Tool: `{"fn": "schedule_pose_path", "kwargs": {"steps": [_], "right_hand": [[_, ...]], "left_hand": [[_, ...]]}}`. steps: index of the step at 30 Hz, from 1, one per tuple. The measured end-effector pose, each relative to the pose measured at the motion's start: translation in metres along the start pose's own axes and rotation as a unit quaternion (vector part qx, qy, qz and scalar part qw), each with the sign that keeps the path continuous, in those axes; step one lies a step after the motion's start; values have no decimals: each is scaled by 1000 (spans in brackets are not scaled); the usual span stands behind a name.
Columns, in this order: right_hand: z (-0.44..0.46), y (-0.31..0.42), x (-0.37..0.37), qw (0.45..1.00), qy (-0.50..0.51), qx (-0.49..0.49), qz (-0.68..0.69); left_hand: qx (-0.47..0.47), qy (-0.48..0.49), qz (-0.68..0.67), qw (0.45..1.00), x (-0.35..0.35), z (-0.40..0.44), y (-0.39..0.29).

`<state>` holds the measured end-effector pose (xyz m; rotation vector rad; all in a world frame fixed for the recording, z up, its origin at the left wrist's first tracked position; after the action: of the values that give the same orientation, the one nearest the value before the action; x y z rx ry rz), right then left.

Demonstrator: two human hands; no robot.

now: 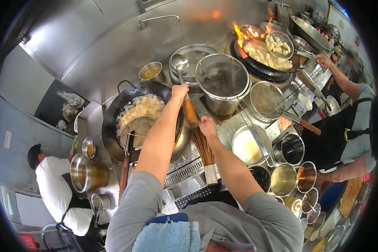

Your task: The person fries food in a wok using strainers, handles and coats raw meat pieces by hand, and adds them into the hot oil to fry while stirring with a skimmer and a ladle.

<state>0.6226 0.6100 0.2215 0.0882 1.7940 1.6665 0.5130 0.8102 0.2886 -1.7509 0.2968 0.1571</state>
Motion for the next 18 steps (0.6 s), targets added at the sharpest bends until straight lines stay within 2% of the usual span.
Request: {"fn": "schedule_pose_path", "kwargs": {"steps": [2,4,5,6,8,11,12,13,15,17,18], "right_hand": [[-3,7,-14,997,-34,43,48],[7,-19,5,970,26,144,195],[12,-33,17,943,57,194,265],[17,-33,20,953,63,183,232],[29,-44,38,934,82,223,268],[46,-45,54,903,82,261,331],[53,-49,61,897,76,267,343],[61,-56,68,892,70,273,354],[76,-67,82,878,33,274,392],[79,-61,84,869,-11,287,403],[84,-57,85,880,-19,270,390]], "left_hand": [[-48,104,-97,989,2,-31,-16],[-89,211,-234,945,4,-57,-31],[-129,221,-273,927,1,-69,-36],[-167,231,-311,907,0,-83,-45],[-215,272,-373,860,-1,-99,-50],[-176,277,-356,875,-15,-128,-50],[-138,245,-340,897,-23,-138,-44],[-85,255,-322,908,-30,-160,-49],[-18,204,-231,951,-46,-223,-72],[-79,160,-89,980,-44,-208,7],[-74,133,-46,987,-49,-232,2]]}}
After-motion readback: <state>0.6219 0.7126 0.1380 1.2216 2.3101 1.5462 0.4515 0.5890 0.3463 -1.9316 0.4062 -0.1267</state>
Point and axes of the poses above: each hand's wrist, its own z-axis towards the middle knuckle, its own x-axis out of the palm, y = z × x, the point moved 8 cm from there along z, towards the middle knuckle, and after that the axes turned 2 degrees about -z, right-handed, at the moved point
